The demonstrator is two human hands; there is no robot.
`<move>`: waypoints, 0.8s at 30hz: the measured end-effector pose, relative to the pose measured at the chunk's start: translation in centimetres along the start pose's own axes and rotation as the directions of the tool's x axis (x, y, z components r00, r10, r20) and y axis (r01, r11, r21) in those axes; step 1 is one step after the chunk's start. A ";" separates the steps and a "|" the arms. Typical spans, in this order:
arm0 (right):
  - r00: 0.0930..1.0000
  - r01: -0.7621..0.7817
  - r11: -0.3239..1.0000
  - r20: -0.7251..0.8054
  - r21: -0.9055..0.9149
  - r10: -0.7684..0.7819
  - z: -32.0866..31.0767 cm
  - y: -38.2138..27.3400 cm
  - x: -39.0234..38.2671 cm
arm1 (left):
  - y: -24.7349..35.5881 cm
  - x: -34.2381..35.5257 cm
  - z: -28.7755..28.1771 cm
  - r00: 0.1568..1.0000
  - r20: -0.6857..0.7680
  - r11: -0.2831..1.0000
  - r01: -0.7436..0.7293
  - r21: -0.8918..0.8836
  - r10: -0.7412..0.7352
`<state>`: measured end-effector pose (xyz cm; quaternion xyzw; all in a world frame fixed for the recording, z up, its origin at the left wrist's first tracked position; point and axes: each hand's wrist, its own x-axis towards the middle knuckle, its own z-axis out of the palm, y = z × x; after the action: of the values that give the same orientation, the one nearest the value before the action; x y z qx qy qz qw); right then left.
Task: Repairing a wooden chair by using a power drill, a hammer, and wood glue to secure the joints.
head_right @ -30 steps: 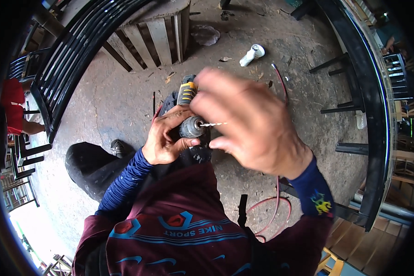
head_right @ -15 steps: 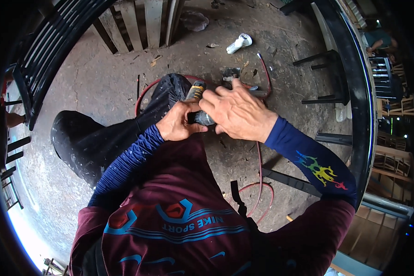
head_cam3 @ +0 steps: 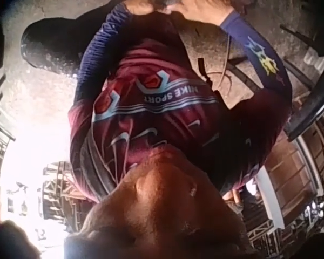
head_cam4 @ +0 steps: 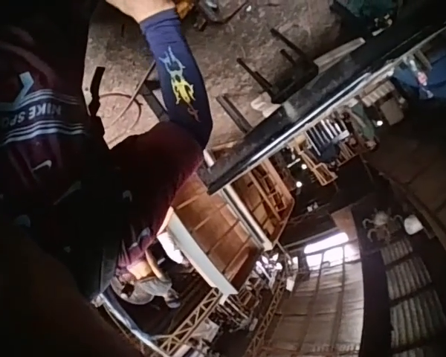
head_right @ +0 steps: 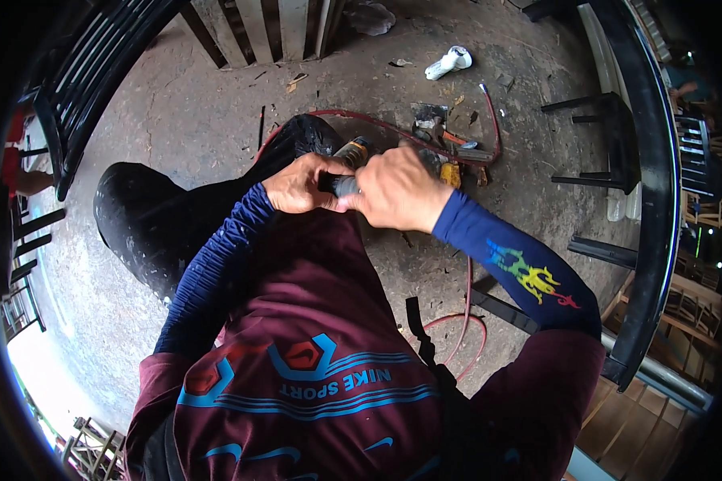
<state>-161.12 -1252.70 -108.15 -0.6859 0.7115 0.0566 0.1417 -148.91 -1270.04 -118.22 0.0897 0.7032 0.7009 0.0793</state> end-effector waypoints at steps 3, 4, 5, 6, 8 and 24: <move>0.945 -0.254 0.951 0.256 0.178 0.205 0.2 0.9 0.7 | -0.5 0.4 -0.4 0.998 0.046 0.999 0.032 0.041 -0.034; 0.985 -0.167 0.976 0.059 0.136 0.160 0.0 0.2 0.0 | -0.4 0.3 -0.5 0.998 0.036 0.998 0.052 0.027 -0.053; 0.986 -0.087 0.993 -0.136 0.079 0.097 -0.2 -0.3 -0.3 | -0.4 0.3 -0.6 0.997 0.027 0.997 0.072 0.013 -0.073; 0.998 0.005 1.000 -0.056 0.022 -0.004 -0.9 -0.3 -0.2 | -0.4 0.5 -0.7 0.999 0.025 1.000 0.023 -0.010 -0.023; 0.992 0.045 0.999 -0.122 0.017 -0.042 0.6 0.3 -0.2 | -0.9 0.4 -1.1 0.997 0.063 0.999 0.041 -0.021 -0.040; 0.972 -0.233 0.953 0.007 0.194 0.236 -1.8 -2.7 -2.5 | -0.3 0.2 0.0 0.995 0.098 0.998 -0.019 -0.060 0.025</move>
<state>-158.62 -1250.97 -105.44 -0.5798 0.7912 -0.0021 0.1943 -149.10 -1270.00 -118.48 0.1293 0.6766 0.7167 0.1088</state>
